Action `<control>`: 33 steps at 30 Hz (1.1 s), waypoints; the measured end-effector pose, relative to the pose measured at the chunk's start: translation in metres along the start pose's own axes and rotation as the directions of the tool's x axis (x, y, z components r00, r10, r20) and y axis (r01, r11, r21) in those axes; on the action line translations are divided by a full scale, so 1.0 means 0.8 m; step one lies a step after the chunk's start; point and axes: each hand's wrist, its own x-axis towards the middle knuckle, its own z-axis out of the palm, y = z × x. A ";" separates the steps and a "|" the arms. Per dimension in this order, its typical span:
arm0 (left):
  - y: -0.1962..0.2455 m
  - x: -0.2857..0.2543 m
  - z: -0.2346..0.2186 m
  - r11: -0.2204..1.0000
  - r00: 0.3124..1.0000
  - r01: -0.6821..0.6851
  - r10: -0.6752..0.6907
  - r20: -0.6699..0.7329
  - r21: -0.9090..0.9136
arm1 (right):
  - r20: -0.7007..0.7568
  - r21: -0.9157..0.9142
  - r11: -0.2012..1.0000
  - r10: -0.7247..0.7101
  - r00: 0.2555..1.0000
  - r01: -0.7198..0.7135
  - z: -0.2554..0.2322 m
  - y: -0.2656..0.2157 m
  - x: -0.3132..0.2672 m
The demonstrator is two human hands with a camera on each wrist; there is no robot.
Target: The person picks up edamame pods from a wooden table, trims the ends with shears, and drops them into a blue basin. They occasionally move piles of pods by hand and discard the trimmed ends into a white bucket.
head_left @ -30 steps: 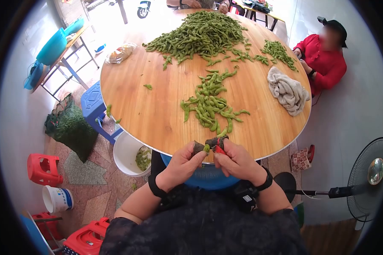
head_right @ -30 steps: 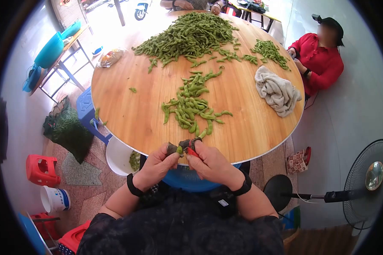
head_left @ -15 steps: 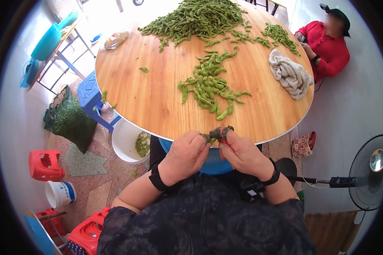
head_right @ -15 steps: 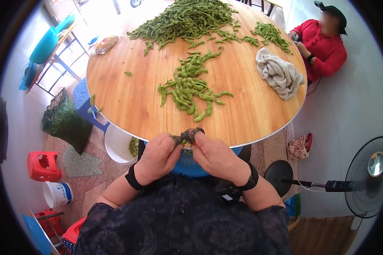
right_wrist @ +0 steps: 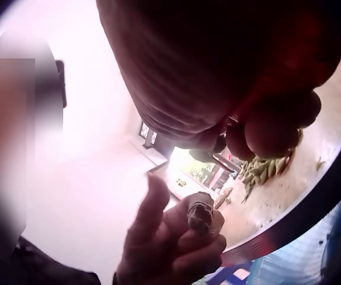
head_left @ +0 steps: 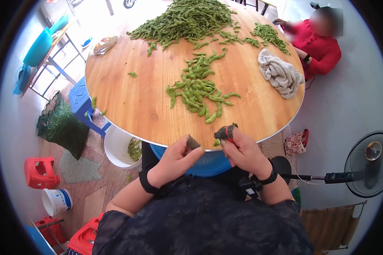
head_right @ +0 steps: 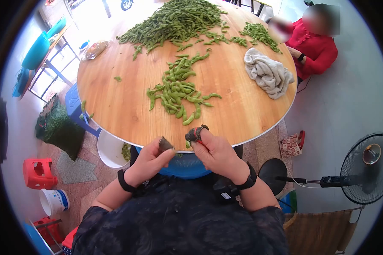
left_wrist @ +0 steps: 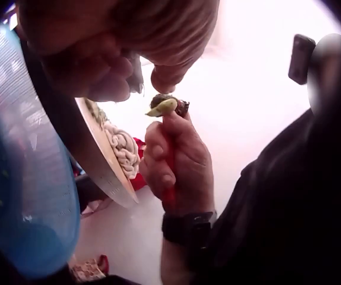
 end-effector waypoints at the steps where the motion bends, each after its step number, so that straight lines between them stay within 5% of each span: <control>1: 0.001 0.002 -0.005 1.000 1.000 -0.005 0.005 0.006 0.004 | -0.044 -0.252 0.954 -0.179 0.983 0.162 -0.001 0.000 -0.001; 2: 0.005 0.003 -0.009 0.997 0.994 -0.013 0.005 0.107 0.072 | -0.039 -0.491 0.821 -0.355 0.934 0.292 0.000 0.000 -0.002; 3: 0.010 0.005 -0.011 0.990 0.979 -0.030 0.001 0.203 0.137 | -0.038 -0.494 0.817 -0.361 0.932 0.297 0.004 -0.003 -0.003; 6: 0.017 0.016 0.006 0.998 0.989 -0.019 0.010 0.149 0.061 | 0.050 -0.610 0.703 -0.425 0.904 0.365 0.016 -0.016 -0.007; 14: -0.002 0.013 0.014 0.994 0.921 0.105 -0.105 0.374 0.019 | 0.033 -0.554 0.769 -0.364 0.931 0.320 0.023 0.009 -0.015; 17: -0.013 0.007 0.016 0.999 0.915 0.025 -0.032 0.403 0.023 | 0.073 -0.531 0.787 -0.327 0.942 0.314 0.023 0.004 -0.016; 19: -0.026 0.007 0.014 0.997 0.922 0.054 -0.070 0.380 0.053 | 0.087 -0.555 0.799 -0.221 0.971 0.231 0.027 0.007 -0.018; 22: -0.032 0.010 0.012 0.988 0.934 0.108 -0.137 0.329 0.107 | 0.074 -0.624 0.724 -0.321 0.944 0.295 0.040 0.001 -0.017; 27: -0.046 -0.005 0.008 0.936 0.911 0.285 -0.196 0.364 -0.208 | 0.175 -0.659 0.674 -0.296 0.939 0.335 0.049 0.000 -0.008; 29: -0.065 -0.008 -0.011 0.930 0.905 0.310 -0.226 0.360 -0.196 | 0.192 -0.655 0.684 -0.258 0.947 0.320 0.055 -0.001 0.006; 31: -0.085 -0.008 -0.024 0.941 0.846 0.334 -0.279 0.455 -0.045 | 0.204 -0.601 0.684 -0.369 0.907 0.413 0.078 -0.002 0.025; 32: -0.092 -0.009 -0.014 0.829 0.881 0.435 -0.311 0.358 -0.350 | 0.249 -0.574 0.576 -0.553 0.795 0.581 0.093 0.008 0.041; 33: -0.052 -0.018 0.000 0.805 0.904 0.428 -0.374 0.209 -0.411 | 0.257 -0.563 0.585 -0.548 0.796 0.585 0.106 0.007 0.053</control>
